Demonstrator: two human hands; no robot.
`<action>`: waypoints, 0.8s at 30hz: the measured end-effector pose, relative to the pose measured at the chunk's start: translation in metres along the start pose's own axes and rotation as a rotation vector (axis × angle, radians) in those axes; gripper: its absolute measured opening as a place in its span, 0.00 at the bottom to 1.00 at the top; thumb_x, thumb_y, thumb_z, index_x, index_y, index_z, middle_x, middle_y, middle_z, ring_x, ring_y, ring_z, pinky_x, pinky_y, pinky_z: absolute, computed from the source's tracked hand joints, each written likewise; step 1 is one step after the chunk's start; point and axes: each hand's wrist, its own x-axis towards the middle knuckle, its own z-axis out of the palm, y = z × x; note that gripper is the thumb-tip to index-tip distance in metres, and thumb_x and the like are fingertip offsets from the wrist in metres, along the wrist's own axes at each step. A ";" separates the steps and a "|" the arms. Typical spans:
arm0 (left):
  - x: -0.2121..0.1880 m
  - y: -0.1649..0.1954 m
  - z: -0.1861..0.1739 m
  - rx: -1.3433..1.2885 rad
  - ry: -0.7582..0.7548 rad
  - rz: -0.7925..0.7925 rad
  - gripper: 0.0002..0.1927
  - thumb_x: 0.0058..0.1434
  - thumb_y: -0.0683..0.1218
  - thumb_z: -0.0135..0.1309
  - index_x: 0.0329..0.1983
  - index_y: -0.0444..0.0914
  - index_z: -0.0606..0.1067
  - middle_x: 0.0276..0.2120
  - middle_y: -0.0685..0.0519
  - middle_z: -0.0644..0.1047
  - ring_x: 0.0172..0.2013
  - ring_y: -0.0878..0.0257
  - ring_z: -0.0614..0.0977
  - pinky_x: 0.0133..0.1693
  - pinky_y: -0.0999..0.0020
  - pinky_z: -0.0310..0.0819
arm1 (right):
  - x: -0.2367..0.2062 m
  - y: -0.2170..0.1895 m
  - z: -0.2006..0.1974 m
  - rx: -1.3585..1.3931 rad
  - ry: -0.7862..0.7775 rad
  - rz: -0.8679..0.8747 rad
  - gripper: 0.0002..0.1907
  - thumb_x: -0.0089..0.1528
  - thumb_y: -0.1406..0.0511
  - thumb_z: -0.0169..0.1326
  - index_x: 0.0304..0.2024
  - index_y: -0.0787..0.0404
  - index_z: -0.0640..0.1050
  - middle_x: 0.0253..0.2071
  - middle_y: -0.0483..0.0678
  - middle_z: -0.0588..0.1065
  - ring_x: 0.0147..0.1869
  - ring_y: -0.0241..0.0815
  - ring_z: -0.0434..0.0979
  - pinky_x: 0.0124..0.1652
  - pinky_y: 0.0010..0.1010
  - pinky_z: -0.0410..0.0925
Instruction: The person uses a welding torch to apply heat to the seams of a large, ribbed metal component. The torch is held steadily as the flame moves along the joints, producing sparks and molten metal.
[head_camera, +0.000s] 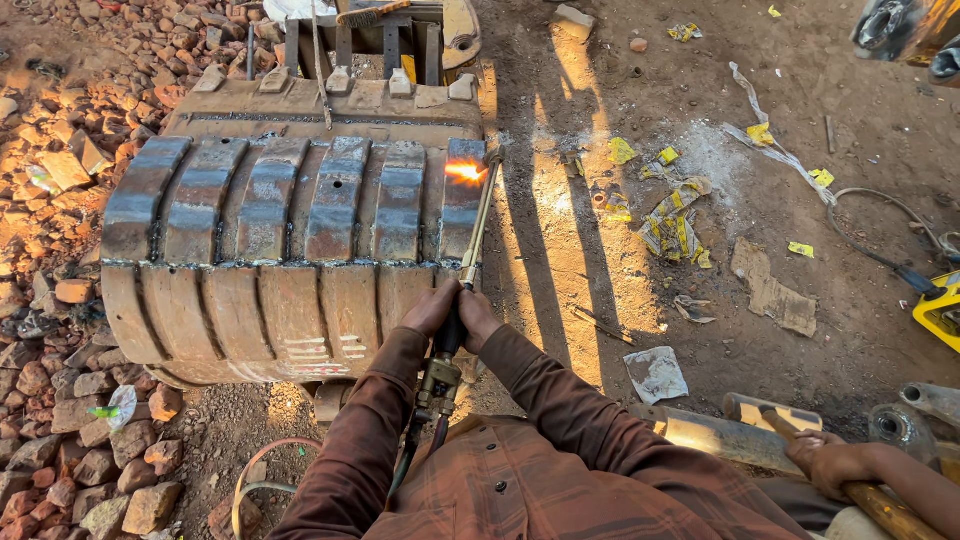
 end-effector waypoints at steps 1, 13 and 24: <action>0.000 0.000 0.000 0.014 0.004 0.002 0.44 0.64 0.69 0.38 0.54 0.23 0.75 0.46 0.32 0.80 0.44 0.43 0.83 0.45 0.50 0.80 | 0.000 0.000 0.000 -0.006 0.005 0.001 0.18 0.70 0.61 0.38 0.52 0.71 0.68 0.43 0.54 0.73 0.40 0.43 0.77 0.40 0.40 0.78; -0.009 0.011 0.004 0.054 0.007 -0.037 0.42 0.64 0.69 0.37 0.55 0.27 0.75 0.48 0.33 0.79 0.46 0.43 0.83 0.47 0.48 0.79 | -0.006 -0.003 -0.002 0.024 -0.009 -0.014 0.18 0.72 0.60 0.37 0.51 0.71 0.68 0.43 0.54 0.73 0.38 0.42 0.77 0.39 0.38 0.79; -0.003 0.009 0.009 0.087 0.000 -0.022 0.43 0.64 0.70 0.36 0.53 0.27 0.77 0.45 0.35 0.80 0.44 0.46 0.84 0.45 0.52 0.79 | -0.010 -0.003 -0.005 0.040 0.014 -0.017 0.20 0.71 0.60 0.35 0.50 0.72 0.69 0.41 0.55 0.73 0.37 0.43 0.77 0.38 0.39 0.79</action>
